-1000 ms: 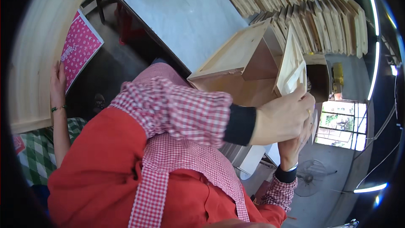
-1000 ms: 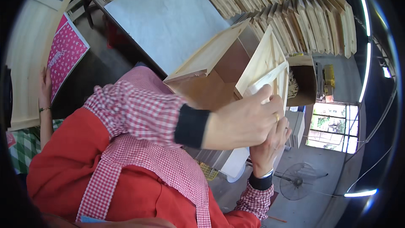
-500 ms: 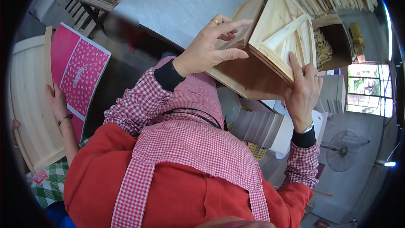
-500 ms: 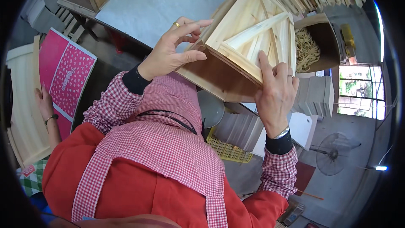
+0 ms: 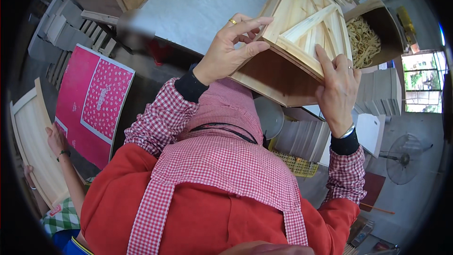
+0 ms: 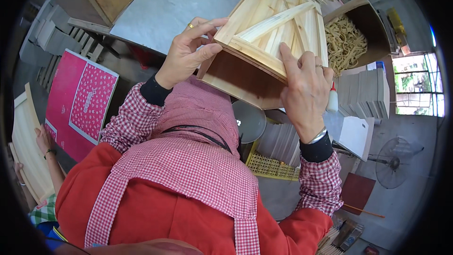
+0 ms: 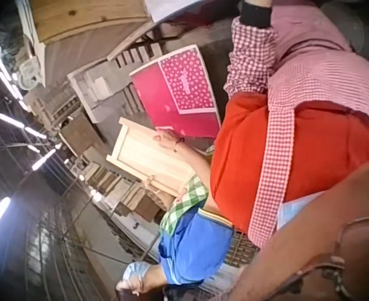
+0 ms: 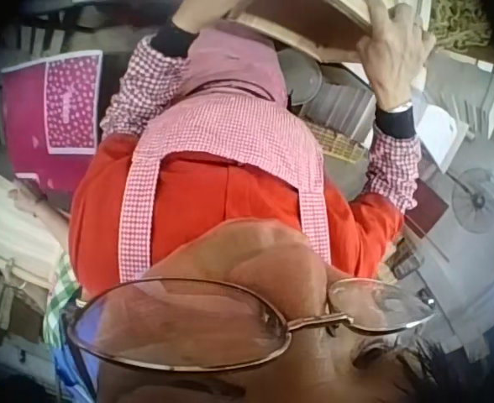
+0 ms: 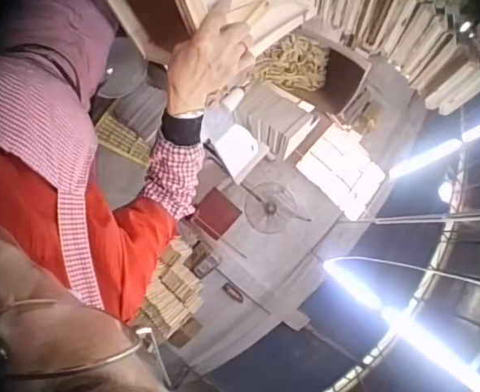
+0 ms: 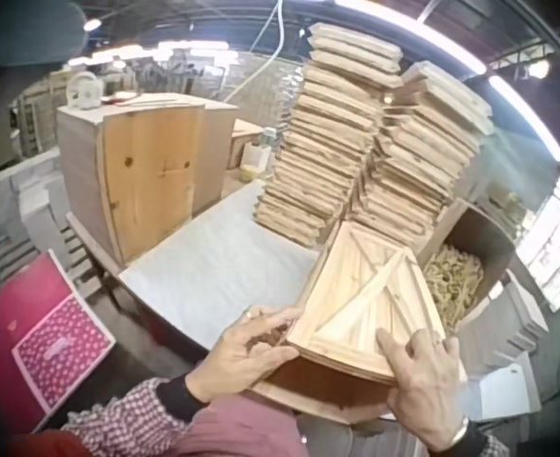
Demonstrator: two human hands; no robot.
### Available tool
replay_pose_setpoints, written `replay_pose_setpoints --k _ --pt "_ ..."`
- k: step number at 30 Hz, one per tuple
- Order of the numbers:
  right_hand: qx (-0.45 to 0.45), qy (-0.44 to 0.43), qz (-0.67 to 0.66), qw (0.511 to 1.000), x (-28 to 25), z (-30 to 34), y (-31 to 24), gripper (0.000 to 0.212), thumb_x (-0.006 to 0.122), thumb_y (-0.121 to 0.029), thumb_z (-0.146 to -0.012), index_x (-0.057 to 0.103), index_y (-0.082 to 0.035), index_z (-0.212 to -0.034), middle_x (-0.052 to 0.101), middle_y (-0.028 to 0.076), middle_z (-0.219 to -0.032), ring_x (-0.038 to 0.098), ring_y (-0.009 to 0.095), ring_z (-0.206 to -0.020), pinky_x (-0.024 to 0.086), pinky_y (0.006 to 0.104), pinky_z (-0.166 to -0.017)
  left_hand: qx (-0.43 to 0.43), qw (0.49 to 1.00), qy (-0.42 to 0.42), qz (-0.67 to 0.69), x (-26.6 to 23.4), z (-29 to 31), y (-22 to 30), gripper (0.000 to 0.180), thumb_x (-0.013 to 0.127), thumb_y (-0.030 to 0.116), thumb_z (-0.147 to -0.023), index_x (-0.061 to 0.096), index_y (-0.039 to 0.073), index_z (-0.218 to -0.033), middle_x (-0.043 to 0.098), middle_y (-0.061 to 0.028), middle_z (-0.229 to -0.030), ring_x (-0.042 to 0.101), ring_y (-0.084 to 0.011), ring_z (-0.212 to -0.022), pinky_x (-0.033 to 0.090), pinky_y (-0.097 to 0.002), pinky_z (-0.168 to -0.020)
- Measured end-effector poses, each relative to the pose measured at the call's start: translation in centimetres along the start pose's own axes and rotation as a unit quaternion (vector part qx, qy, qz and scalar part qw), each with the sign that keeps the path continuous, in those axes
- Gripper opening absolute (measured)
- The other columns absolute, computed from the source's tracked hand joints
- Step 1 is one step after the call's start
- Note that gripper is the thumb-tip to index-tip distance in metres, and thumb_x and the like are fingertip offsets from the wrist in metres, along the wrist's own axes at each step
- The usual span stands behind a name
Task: Assembling wooden boxes by applying glue to panels and joining them together.
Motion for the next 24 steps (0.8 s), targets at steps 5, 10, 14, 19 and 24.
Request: replay_pose_setpoints --k 5,10,14,19,24 --pt "0.015 0.027 -0.028 0.999 0.3 0.5 0.4 0.063 0.060 0.005 -0.061 0.061 -0.015 -0.120 0.047 0.005 -0.080 0.052 0.022 -0.077 0.034 0.0352 -0.070 0.014 0.999 -0.025 0.015 0.7 -0.4 0.6 0.042 0.061 0.005 -0.089 0.055 0.002 -0.130 0.051 -0.0027 -0.108 0.049 -0.0125 -0.099 0.041 -0.0259 -0.093" --pt "0.030 0.082 -0.030 0.996 1.5 0.5 0.5 0.052 0.061 0.002 -0.063 0.063 -0.016 -0.112 0.049 0.004 -0.080 0.053 0.022 -0.076 0.035 0.0358 -0.069 0.030 0.997 0.005 -0.070 -0.4 -0.2 0.7 0.034 0.056 0.008 -0.093 0.054 0.004 -0.127 0.051 -0.0025 -0.111 0.051 -0.0105 -0.094 0.044 -0.0225 -0.084" --pt "0.041 0.121 -0.052 0.990 2.0 1.0 0.5 0.044 0.062 0.000 -0.064 0.062 -0.014 -0.106 0.049 0.004 -0.080 0.053 0.022 -0.075 0.036 0.0359 -0.069 0.007 0.996 0.000 -0.090 -0.1 0.0 1.0 0.034 0.052 0.011 -0.096 0.050 0.003 -0.129 0.051 -0.0034 -0.114 0.051 -0.0104 -0.094 0.044 -0.0218 -0.082" --pt "0.077 0.127 -0.088 0.985 2.3 2.2 0.8 0.041 0.066 -0.003 -0.066 0.062 -0.011 -0.106 0.052 0.007 -0.085 0.054 0.025 -0.081 0.037 0.0360 -0.072 0.039 0.990 -0.020 -0.137 -0.1 -0.6 1.3 0.035 0.050 0.015 -0.099 0.048 0.003 -0.131 0.051 -0.0037 -0.117 0.050 -0.0092 -0.091 0.043 -0.0209 -0.077" --pt "0.061 0.139 -0.198 0.968 0.1 2.9 1.4 0.048 0.072 -0.011 -0.071 0.060 -0.008 -0.118 0.059 0.014 -0.107 0.056 0.030 -0.100 0.042 0.0384 -0.086 0.046 0.984 -0.013 -0.170 -0.4 -0.5 1.5 0.036 0.050 0.018 -0.099 0.049 0.002 -0.131 0.051 -0.0050 -0.122 0.051 -0.0111 -0.099 0.043 -0.0212 -0.080"
Point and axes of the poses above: each hand's wrist, its own z-axis away from the middle knuckle, its own x-axis out of the palm, y = z × x, the point moved 4 cm from there along -z, towards the middle knuckle
